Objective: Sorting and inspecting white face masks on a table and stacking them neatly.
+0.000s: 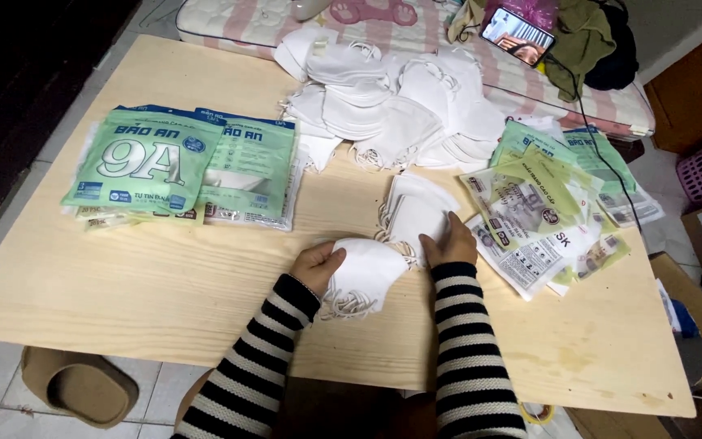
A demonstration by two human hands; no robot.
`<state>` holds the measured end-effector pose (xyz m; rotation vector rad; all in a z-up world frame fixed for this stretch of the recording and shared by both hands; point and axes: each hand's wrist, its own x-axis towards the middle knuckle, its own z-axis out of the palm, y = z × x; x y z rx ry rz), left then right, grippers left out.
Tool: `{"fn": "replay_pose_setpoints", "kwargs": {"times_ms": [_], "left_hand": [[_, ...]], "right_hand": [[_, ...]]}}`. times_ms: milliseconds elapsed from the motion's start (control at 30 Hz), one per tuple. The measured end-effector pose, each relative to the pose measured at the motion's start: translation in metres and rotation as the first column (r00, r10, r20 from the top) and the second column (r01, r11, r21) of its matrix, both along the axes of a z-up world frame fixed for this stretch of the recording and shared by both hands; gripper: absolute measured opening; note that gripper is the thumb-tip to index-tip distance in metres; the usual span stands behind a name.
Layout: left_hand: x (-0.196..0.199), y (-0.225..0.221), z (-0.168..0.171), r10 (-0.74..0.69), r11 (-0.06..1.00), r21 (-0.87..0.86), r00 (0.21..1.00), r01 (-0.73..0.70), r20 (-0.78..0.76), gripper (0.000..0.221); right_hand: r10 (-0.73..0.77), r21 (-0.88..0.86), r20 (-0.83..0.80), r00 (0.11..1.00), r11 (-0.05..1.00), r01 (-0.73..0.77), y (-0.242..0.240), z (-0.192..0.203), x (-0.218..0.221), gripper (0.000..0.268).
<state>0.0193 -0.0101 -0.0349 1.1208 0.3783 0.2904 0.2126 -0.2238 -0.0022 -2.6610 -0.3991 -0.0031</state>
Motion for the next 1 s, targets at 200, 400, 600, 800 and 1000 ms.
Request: {"fn": "replay_pose_setpoints", "kwargs": {"times_ms": [200,400,600,800,1000], "left_hand": [[-0.002,0.003,-0.001,-0.013,1.000,0.010,0.999,0.013,-0.045,0.025],[0.002,0.003,-0.017,-0.017,1.000,-0.024,1.000,0.017,-0.014,0.022],[-0.001,0.002,-0.005,-0.002,1.000,-0.020,1.000,0.003,0.007,0.021],[-0.002,0.000,0.004,0.009,1.000,-0.014,1.000,-0.009,0.001,0.020],[-0.003,0.002,-0.001,0.013,1.000,-0.013,1.000,-0.013,0.001,0.020]], "right_hand": [[-0.057,-0.034,0.085,0.995,0.998,0.060,0.000,-0.003,-0.002,0.073],[0.039,-0.073,0.339,0.940,0.997,-0.015,-0.007,-0.033,0.010,0.058],[0.021,-0.146,0.175,0.984,0.989,0.004,0.001,0.000,-0.010,0.058],[0.038,-0.130,0.143,0.989,0.991,-0.019,0.000,-0.006,-0.005,0.061],[0.020,-0.110,0.142,0.990,0.994,-0.004,0.000,-0.007,-0.005,0.055]]}}
